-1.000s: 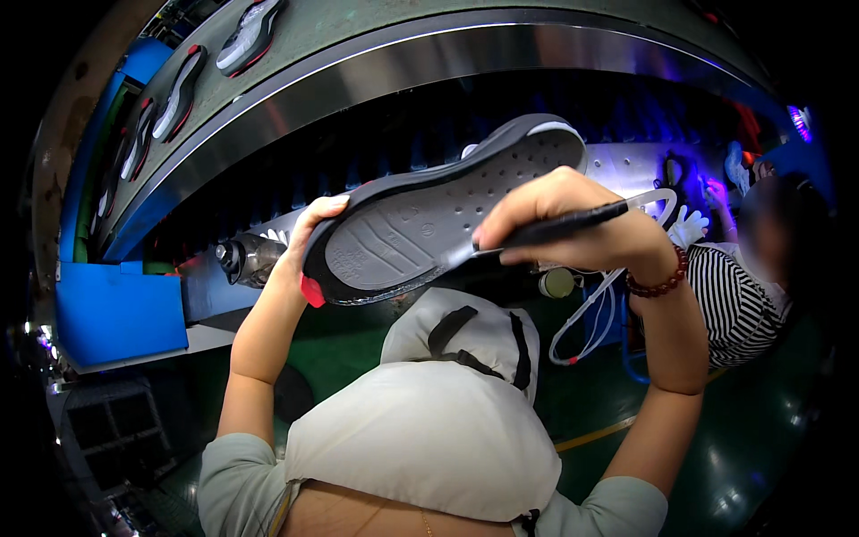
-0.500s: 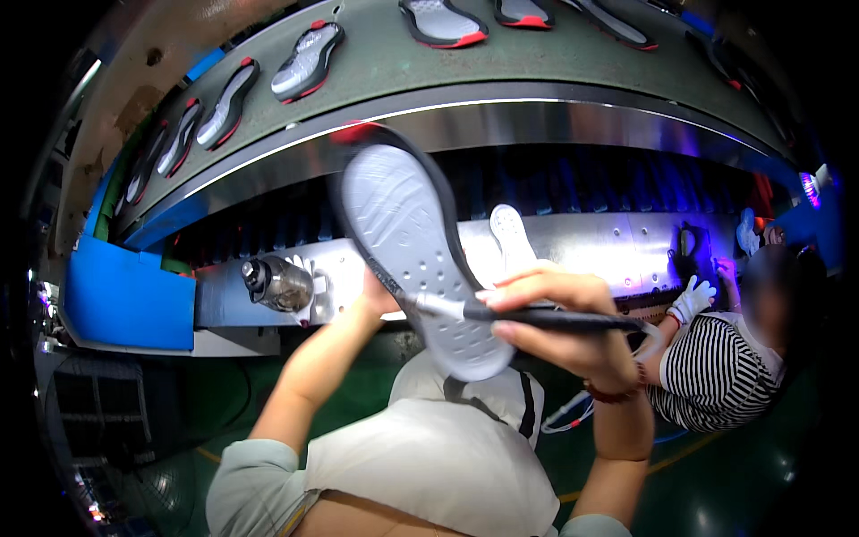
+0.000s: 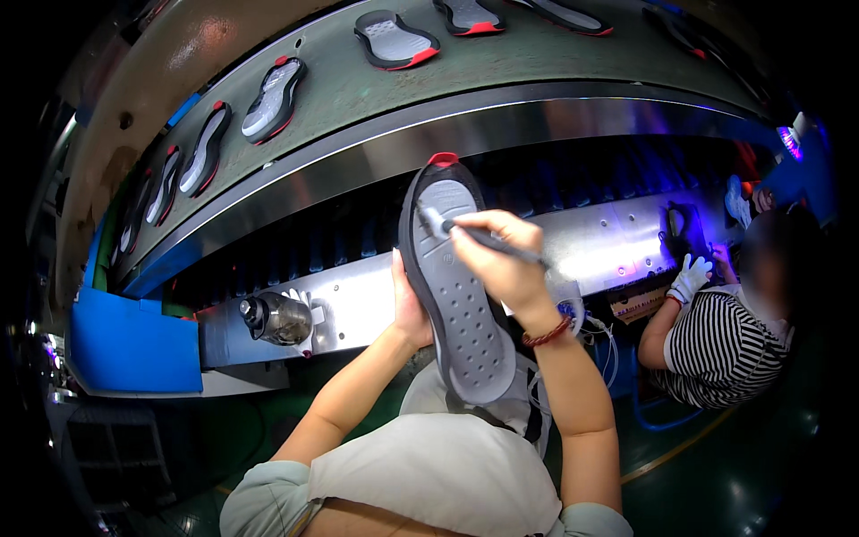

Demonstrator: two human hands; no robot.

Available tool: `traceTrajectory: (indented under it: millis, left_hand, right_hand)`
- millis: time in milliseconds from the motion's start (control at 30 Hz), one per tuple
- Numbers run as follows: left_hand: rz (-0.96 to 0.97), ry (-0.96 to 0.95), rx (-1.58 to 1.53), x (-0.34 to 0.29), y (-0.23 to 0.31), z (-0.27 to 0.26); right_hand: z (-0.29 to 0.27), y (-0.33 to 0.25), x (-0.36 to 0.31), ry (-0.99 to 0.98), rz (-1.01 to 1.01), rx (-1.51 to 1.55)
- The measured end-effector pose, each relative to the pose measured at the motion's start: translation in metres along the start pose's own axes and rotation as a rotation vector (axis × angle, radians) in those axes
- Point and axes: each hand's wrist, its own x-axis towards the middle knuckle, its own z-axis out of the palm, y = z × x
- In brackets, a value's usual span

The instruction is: The person repeatedly picks up grey shoe insoles from a conveyor belt, scrubs the bottom surface with a brush, and places them back on the belt. The task is performed one at a time in a repetitive loop.

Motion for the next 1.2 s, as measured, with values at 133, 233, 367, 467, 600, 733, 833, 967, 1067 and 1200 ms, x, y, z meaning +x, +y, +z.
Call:
traceTrajectory:
  millis: [133, 233, 367, 467, 600, 733, 833, 967, 1067, 1200]
  left_hand:
    - [0.052, 0.021, 0.007, 0.003, 0.016, -0.006]
    - [0.159, 0.032, 0.072, -0.004, 0.035, -0.010]
    - [0.041, -0.029, 0.097, -0.012, 0.036, -0.001]
    - [-0.028, -0.130, -0.001, -0.014, 0.021, 0.024]
    - [-0.060, -0.171, -0.093, -0.014, 0.015, 0.028]
    - [0.121, -0.120, -0.046, -0.015, 0.025, 0.031]
    - [0.259, 0.028, 0.248, -0.016, 0.028, 0.040]
    - [0.393, 0.048, 0.169, -0.005, 0.032, 0.018]
    - [0.366, -0.099, 0.156, -0.004, 0.039, 0.027]
    - [0.411, -0.330, 0.142, 0.003, 0.046, 0.035]
  right_hand:
    - [0.012, -0.011, -0.029, -0.145, -0.400, -0.286]
    - [-0.012, -0.020, -0.056, -0.418, -0.288, -0.270]
    - [-0.036, -0.031, -0.029, -0.512, -0.072, 0.060]
    - [-0.032, -0.041, 0.005, -0.244, 0.111, 0.248]
    - [-0.025, -0.037, 0.011, -0.339, 0.075, 0.125]
    - [-0.034, -0.037, -0.006, -0.613, 0.016, 0.428]
    - [-0.038, -0.034, 0.002, -0.378, 0.122, 0.239]
    - [-0.038, -0.029, -0.013, -0.585, -0.111, 0.227]
    - [-0.047, -0.024, -0.018, -0.522, 0.063, 0.374]
    - [-0.041, -0.023, -0.027, -0.451, -0.218, 0.097]
